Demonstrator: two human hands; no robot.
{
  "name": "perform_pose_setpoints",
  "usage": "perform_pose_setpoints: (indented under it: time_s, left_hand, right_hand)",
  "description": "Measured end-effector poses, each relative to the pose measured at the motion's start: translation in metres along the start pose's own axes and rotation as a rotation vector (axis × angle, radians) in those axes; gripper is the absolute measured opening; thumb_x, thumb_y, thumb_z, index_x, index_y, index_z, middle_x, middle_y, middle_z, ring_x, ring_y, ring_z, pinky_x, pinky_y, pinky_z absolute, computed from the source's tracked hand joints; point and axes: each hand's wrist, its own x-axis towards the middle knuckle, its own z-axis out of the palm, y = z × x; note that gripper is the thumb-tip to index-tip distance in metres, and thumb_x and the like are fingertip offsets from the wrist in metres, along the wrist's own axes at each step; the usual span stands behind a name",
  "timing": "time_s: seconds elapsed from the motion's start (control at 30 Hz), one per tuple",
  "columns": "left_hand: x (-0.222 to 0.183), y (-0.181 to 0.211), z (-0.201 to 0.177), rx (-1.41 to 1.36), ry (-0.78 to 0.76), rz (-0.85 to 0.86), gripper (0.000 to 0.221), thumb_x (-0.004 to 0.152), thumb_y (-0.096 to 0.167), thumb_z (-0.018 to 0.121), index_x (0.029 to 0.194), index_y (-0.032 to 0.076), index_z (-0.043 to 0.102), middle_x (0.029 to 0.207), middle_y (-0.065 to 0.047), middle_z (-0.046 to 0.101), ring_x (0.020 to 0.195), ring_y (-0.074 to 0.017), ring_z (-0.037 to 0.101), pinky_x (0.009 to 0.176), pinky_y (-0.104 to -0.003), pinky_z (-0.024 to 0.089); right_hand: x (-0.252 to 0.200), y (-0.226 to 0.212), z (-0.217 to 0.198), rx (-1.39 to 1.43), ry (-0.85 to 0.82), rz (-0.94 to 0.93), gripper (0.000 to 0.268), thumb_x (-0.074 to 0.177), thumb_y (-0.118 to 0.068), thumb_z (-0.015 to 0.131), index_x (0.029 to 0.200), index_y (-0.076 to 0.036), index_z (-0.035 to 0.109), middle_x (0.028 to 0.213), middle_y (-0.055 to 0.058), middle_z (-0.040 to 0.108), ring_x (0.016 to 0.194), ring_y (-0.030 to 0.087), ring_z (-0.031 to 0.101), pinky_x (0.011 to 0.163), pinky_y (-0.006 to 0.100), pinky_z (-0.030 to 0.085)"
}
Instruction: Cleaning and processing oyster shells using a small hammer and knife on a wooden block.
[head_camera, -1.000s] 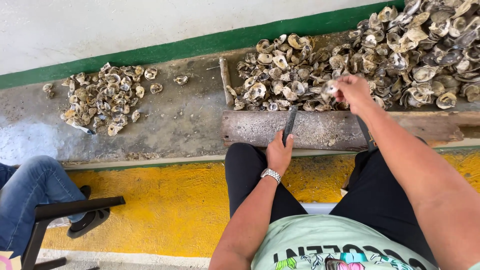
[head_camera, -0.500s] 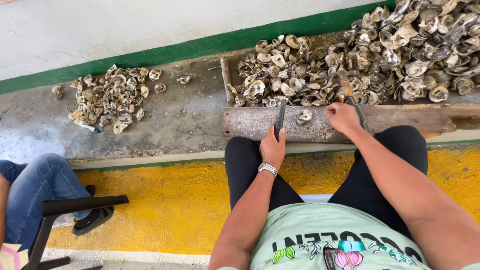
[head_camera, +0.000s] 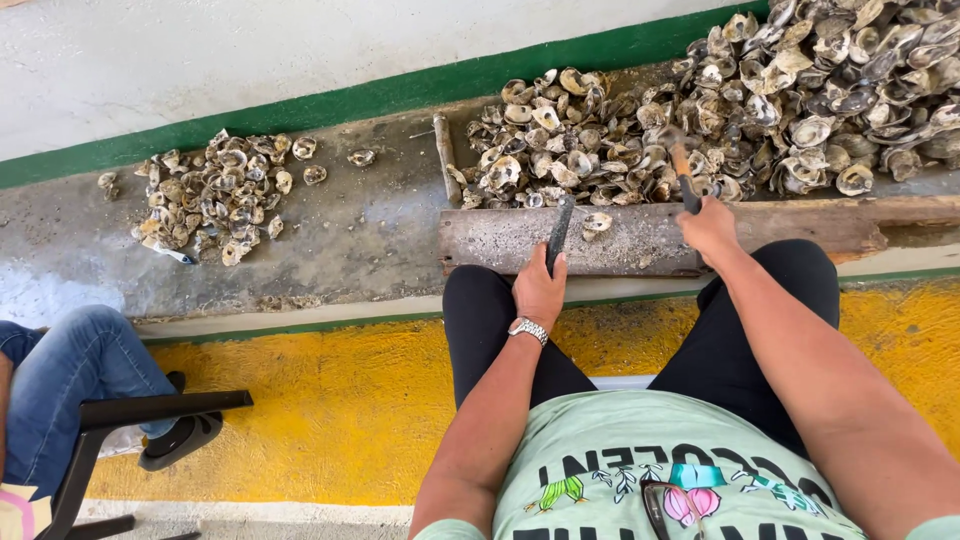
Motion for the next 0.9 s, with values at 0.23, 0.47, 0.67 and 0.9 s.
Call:
perform_pose_setpoints:
  time_s: [0.23,0.47,0.67,0.9]
  left_hand:
    - [-0.004,0.014,-0.009,0.020,-0.071,-0.042,0.045,0.100,0.041,0.056,0.131,0.009,0.060,0.089,-0.021,0.074,0.078,-0.0419,0.071,0.070,-0.052,0.056]
    - [-0.011,0.018,-0.017,0.164,-0.037,0.042,0.044,0.100,0.040,0.058,0.131,0.009,0.059,0.095,-0.020,0.074,0.078,-0.0395,0.072,0.068,-0.049,0.058]
    - [-0.009,0.015,-0.014,0.213,-0.029,0.065,0.046,0.100,0.039,0.057,0.135,0.008,0.058,0.101,-0.019,0.074,0.079,-0.0388,0.072,0.067,-0.049,0.058]
    - [-0.007,0.014,-0.014,0.190,-0.029,0.079,0.046,0.100,0.039,0.057,0.136,0.010,0.058,0.100,-0.017,0.074,0.079,-0.0376,0.072,0.068,-0.049,0.057]
  right_hand:
    - [-0.089,-0.046,-0.026,0.602,-0.052,-0.067,0.018,0.102,-0.016,0.065,0.097,-0.005,0.052,0.071,0.002,0.054,0.051,0.011,0.051,0.044,0.030,0.043]
    - [-0.124,-0.038,-0.025,0.540,-0.138,-0.079,0.015,0.101,-0.016,0.064,0.104,-0.004,0.057,0.072,0.002,0.057,0.051,0.009,0.054,0.044,0.030,0.043]
    - [-0.124,-0.043,-0.022,0.501,-0.157,-0.130,0.015,0.101,-0.016,0.062,0.105,-0.003,0.058,0.073,0.002,0.059,0.051,0.009,0.054,0.044,0.029,0.043]
    - [-0.130,-0.042,-0.020,0.462,-0.188,-0.244,0.015,0.100,-0.015,0.063,0.105,-0.001,0.059,0.073,0.003,0.059,0.050,0.009,0.055,0.043,0.028,0.044]
